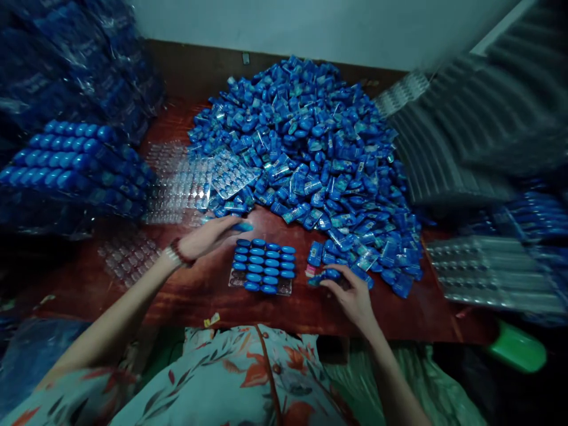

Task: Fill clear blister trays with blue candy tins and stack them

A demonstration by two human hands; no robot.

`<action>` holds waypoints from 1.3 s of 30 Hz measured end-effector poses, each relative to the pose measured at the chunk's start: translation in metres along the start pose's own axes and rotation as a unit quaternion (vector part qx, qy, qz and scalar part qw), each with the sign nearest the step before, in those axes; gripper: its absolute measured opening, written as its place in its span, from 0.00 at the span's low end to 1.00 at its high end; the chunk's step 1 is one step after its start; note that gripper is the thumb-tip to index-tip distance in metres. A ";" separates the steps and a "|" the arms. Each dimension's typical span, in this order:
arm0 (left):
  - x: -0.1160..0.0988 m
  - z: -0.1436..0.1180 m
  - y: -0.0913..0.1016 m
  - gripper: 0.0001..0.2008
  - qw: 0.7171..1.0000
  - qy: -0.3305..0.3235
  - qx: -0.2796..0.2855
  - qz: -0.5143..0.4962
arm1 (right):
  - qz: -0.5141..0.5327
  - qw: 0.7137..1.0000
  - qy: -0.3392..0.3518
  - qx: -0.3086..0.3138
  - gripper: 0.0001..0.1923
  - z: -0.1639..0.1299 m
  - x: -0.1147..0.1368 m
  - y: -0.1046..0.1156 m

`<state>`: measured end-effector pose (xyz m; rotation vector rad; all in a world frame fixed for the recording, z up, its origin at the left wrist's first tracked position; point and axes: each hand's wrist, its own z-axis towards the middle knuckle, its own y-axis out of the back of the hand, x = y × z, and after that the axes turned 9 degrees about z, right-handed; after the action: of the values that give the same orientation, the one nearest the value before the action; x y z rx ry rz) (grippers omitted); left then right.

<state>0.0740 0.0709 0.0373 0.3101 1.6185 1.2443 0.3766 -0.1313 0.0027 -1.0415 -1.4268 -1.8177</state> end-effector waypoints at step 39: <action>-0.027 -0.102 -0.086 0.19 0.977 -0.113 -0.129 0.128 | -0.399 0.858 0.283 0.156 0.14 -0.009 0.013 -0.041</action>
<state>0.0326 -0.0427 -0.0248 0.4895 1.2339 1.5376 0.3341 -0.1303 -0.0077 0.3302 -1.7909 -2.0550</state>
